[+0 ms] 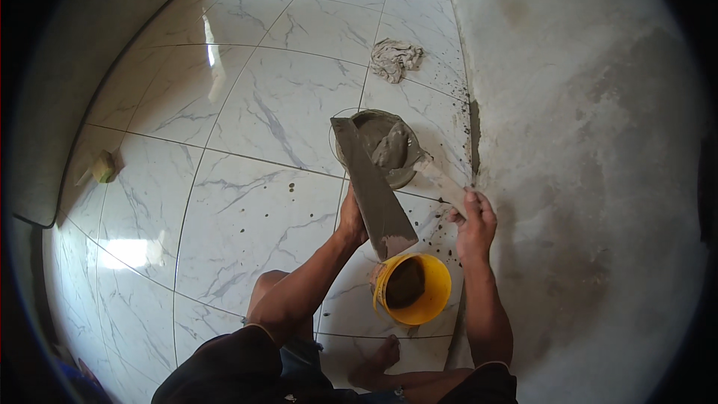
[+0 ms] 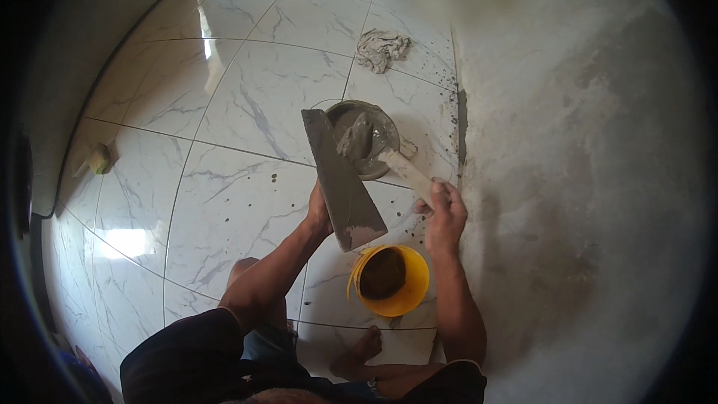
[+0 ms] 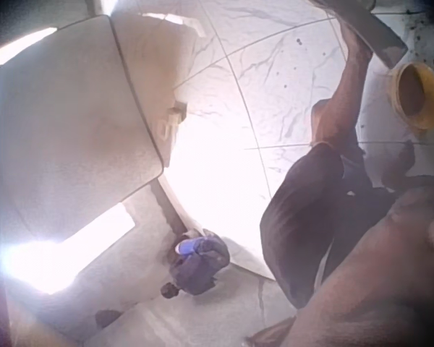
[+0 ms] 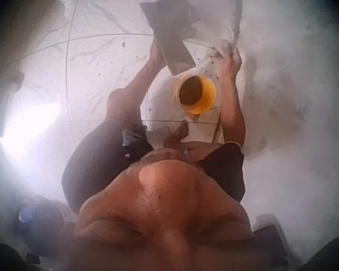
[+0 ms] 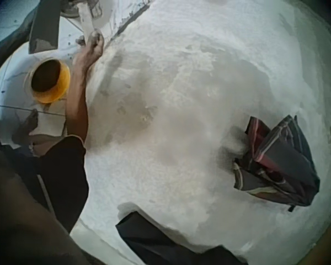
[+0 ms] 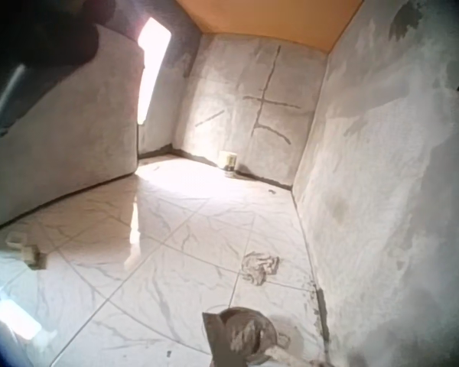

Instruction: The person scoops cement mixture from a bucket onto a trowel, applies and smooths the cement along the base of a wall with the trowel, and smooths the edge by hand.

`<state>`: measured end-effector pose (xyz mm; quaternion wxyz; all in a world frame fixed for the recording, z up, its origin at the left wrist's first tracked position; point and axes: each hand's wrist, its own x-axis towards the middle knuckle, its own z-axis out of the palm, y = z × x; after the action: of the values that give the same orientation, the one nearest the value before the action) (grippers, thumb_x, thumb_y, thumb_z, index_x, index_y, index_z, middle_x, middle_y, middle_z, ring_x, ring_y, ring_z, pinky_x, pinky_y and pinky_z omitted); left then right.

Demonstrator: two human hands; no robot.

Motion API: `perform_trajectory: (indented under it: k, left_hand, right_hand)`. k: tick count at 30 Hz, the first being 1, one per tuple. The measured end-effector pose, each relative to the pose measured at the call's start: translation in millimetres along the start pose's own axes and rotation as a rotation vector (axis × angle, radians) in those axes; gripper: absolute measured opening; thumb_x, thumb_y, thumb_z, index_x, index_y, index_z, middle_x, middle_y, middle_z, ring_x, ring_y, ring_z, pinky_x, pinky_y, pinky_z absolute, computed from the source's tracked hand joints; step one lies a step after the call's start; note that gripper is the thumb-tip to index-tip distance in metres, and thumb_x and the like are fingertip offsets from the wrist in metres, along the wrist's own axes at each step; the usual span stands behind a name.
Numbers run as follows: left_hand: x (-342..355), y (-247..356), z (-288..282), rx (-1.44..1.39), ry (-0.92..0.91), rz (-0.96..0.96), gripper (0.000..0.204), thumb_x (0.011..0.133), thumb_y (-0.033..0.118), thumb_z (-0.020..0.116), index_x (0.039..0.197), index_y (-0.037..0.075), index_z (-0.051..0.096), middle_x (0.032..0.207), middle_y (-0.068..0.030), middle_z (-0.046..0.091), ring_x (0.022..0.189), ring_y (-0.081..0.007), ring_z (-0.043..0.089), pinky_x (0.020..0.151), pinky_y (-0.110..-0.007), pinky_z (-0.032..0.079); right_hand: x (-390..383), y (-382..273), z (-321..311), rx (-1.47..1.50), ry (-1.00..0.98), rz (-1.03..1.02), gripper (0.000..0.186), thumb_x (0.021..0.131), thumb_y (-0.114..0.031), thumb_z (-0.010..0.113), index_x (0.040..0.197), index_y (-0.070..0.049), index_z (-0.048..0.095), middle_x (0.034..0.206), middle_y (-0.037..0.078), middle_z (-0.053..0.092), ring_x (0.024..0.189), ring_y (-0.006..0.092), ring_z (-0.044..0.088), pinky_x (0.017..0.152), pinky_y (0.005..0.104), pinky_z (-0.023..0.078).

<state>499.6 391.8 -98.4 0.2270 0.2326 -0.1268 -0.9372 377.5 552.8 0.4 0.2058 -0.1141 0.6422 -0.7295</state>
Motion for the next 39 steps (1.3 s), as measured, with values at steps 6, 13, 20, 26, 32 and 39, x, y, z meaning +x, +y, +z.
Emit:
perform_trajectory:
  k: [6,13,20,26,32,39]
  left_hand:
    - [10.6,-15.4,-10.0,-0.005,-0.001,-0.049,0.048,0.099,0.049,0.044,0.120,0.006,0.052,0.102,-0.0093,0.060,0.089,-0.0208,0.061,0.075,-0.036,0.055]
    - [6.6,-16.7,-8.6,-0.048,-0.030,-0.140,0.038,0.099,0.040,0.048,0.114,0.006,0.056,0.096,-0.0092,0.063,0.080,-0.0207,0.064,0.070,-0.035,0.056]
    - [-3.1,-7.1,-9.7,-0.057,-0.098,-0.147,0.031,0.099,0.027,0.048,0.118,0.004,0.055,0.097,-0.0103,0.064,0.082,-0.0215,0.066,0.071,-0.035,0.057]
    - [4.1,-3.6,-19.4,-0.086,-0.213,-0.222,0.032,0.099,0.025,0.046,0.120,0.002,0.055,0.100,-0.0114,0.065,0.085,-0.0227,0.067,0.074,-0.036,0.058]
    - [9.4,-8.6,-28.5,-0.125,-0.282,-0.229,0.034,0.099,0.025,0.049,0.123,0.002,0.055,0.103,-0.0119,0.065,0.086,-0.0222,0.067,0.074,-0.036,0.058]
    - [-2.2,0.9,-26.3,-0.097,-0.329,-0.263,0.032,0.097,0.025,0.058,0.123,0.006,0.056,0.099,-0.0067,0.064,0.083,-0.0164,0.066,0.070,-0.031,0.058]
  right_hand:
    - [-19.8,10.8,14.8,-0.122,-0.008,-0.116,0.038,0.094,-0.025,0.064,0.117,0.005,0.058,0.094,0.011,0.065,0.069,0.0148,0.060,0.063,0.0307,0.054]
    - [-23.4,5.6,14.5,-0.264,-0.037,-0.218,0.039,0.094,-0.020,0.063,0.120,0.008,0.056,0.100,0.015,0.065,0.078,0.0178,0.064,0.066,0.0321,0.058]
    - [-10.2,51.2,-10.6,-0.398,-0.162,-0.407,0.041,0.093,-0.013,0.062,0.128,0.007,0.053,0.120,0.016,0.059,0.107,0.0218,0.059,0.087,0.0348,0.052]
    - [13.2,100.7,-20.9,-0.665,-0.233,-0.676,0.040,0.085,0.004,0.066,0.124,0.001,0.057,0.125,0.013,0.060,0.115,0.0217,0.057,0.098,0.0335,0.045]
    - [34.3,120.5,-30.1,-0.585,-0.207,-0.557,0.038,0.088,-0.001,0.064,0.125,-0.001,0.055,0.125,0.013,0.060,0.116,0.0213,0.057,0.099,0.0329,0.044]
    - [62.0,112.2,-32.2,-0.879,-0.193,-0.573,0.033,0.093,-0.017,0.059,0.120,0.002,0.058,0.122,0.019,0.060,0.113,0.0322,0.058,0.097,0.0358,0.045]
